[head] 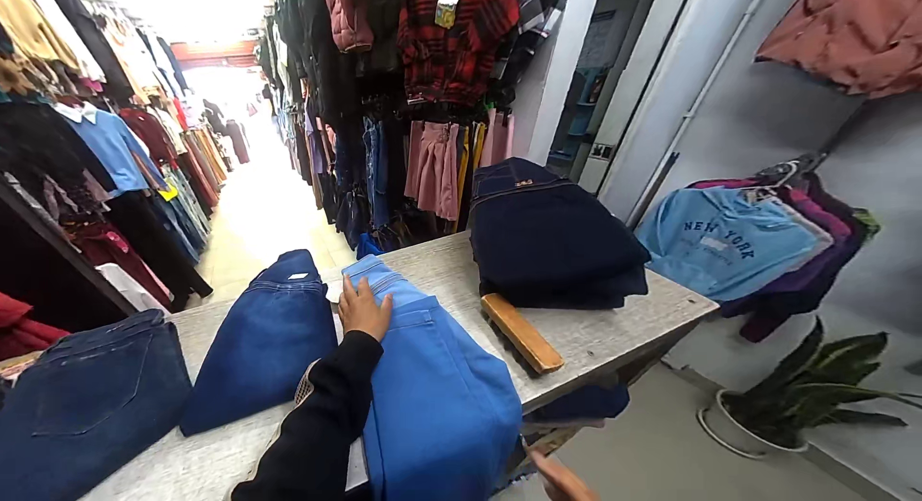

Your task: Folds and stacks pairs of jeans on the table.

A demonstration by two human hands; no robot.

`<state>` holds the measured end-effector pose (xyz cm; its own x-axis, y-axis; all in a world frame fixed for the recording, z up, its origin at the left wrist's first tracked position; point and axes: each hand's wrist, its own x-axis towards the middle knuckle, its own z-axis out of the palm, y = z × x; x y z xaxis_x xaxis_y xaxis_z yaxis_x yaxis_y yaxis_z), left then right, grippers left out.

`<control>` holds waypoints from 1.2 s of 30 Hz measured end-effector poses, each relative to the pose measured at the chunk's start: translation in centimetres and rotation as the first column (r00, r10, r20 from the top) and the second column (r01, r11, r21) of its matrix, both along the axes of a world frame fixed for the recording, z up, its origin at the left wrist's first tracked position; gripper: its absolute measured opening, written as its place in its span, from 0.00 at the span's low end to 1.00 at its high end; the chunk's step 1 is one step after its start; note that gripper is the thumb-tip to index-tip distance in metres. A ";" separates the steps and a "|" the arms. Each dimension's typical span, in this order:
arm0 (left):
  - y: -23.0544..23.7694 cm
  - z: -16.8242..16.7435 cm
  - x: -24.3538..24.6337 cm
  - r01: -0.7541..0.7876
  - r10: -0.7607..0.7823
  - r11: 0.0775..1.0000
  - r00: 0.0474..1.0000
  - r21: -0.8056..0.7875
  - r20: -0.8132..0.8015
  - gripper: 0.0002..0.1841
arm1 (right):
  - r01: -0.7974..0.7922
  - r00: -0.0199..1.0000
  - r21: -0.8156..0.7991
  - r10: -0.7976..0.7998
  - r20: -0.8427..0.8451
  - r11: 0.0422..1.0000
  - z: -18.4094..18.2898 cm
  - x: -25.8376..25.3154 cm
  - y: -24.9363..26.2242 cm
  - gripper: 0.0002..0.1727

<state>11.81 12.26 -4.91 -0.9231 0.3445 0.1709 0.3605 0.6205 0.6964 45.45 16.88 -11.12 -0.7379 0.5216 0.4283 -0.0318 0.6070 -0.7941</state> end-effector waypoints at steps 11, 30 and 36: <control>-1.9 1.1 -3.9 -0.352 -0.019 0.415 0.919 0.839 0.395 0.28 | -0.195 0.978 -0.145 0.203 0.046 0.970 2.5 -25.2 5.7 0.31; -1.3 -4.0 1.6 0.651 -0.561 0.749 0.723 0.126 -0.403 0.20 | -0.158 0.980 -0.577 0.055 -0.192 0.801 3.0 -24.1 6.7 0.26; -3.7 0.4 -1.9 0.426 -0.420 0.905 0.895 0.005 -0.151 0.20 | -0.100 0.989 -0.638 0.007 -0.146 0.764 3.6 -24.0 6.4 0.27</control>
